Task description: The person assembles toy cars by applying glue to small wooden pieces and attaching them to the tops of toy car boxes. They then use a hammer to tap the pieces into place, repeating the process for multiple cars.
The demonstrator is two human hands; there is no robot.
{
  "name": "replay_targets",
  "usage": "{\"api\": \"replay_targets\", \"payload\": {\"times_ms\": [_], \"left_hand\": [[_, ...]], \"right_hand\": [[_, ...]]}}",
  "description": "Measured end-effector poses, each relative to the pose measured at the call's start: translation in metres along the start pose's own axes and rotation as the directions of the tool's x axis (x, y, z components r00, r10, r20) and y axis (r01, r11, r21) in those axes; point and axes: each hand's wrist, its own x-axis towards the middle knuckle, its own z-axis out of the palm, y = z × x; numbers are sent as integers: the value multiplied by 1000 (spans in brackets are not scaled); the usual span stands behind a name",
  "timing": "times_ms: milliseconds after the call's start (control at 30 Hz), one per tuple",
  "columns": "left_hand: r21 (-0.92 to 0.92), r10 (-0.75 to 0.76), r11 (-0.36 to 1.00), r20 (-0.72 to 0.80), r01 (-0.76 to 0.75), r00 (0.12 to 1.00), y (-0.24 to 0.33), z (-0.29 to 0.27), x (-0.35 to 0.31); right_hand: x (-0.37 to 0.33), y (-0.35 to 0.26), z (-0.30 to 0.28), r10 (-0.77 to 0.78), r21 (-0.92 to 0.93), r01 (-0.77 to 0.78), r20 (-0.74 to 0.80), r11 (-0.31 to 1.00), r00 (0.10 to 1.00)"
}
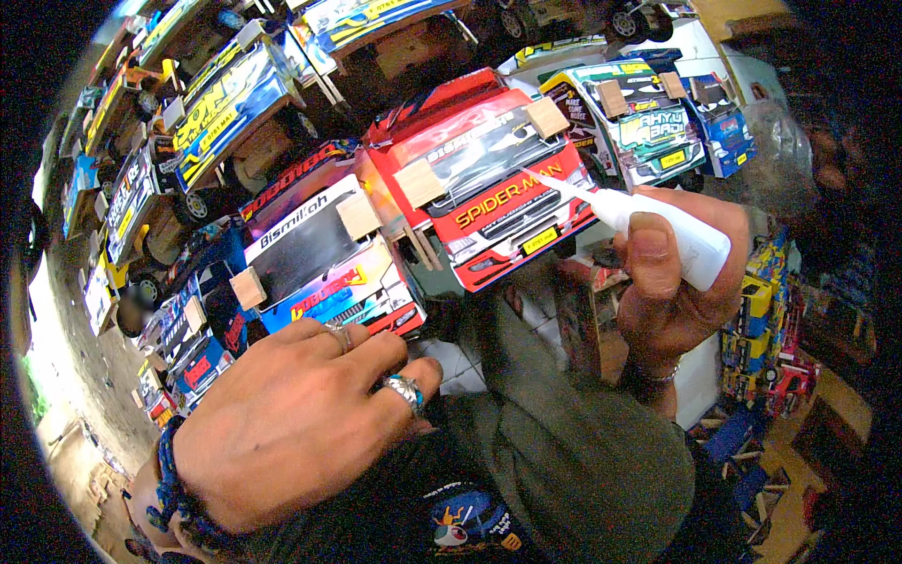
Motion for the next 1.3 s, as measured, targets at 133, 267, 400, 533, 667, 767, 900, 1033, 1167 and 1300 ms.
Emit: {"api": "replay_targets", "payload": {"times_ms": [133, 267, 400, 533, 667, 767, 900, 1033, 1167, 1300], "left_hand": [[28, 1, 1000, 15, -2, 1000, 0, 0, 1], [0, -14, 1000, 7, 14, 1000, 1, -2, 1], [13, -15, 1000, 8, 14, 1000, 1, -2, 1], [42, -5, 999, 7, 5, 1000, 0, -2, 1], [10, -12, 1000, -2, 12, 1000, 0, -1, 2], [14, -14, 1000, -6, 14, 1000, 0, -1, 2], [2, -19, 1000, 2, 19, 1000, 0, -2, 2], [2, -14, 1000, -5, 14, 1000, 0, -2, 3], [12, -3, 1000, -1, 3, 1000, 1, -3, 4], [25, 12, 1000, -14, -12, 1000, 2, -5, 4]], "right_hand": [[1, 1, -3, 65, 28, -65, -19, 998, 998], [3, 1, -1, 26, -28, -26, -11, 999, 1000], [7, -5, -1, -21, -84, 25, 47, 996, 999], [5, -13, 0, 156, -73, -155, 7, 985, 988], [6, -10, 1, 47, -96, -44, 28, 994, 999], [9, -4, 0, -27, -97, 32, 49, 995, 998], [10, -1, -3, 54, -72, -57, -39, 996, 998], [11, 2, -5, -27, -126, 29, 19, 992, 999], [12, 4, -4, -8, -101, 5, -36, 995, 999], [12, 2, -7, 134, -92, -139, -57, 986, 989]]}}
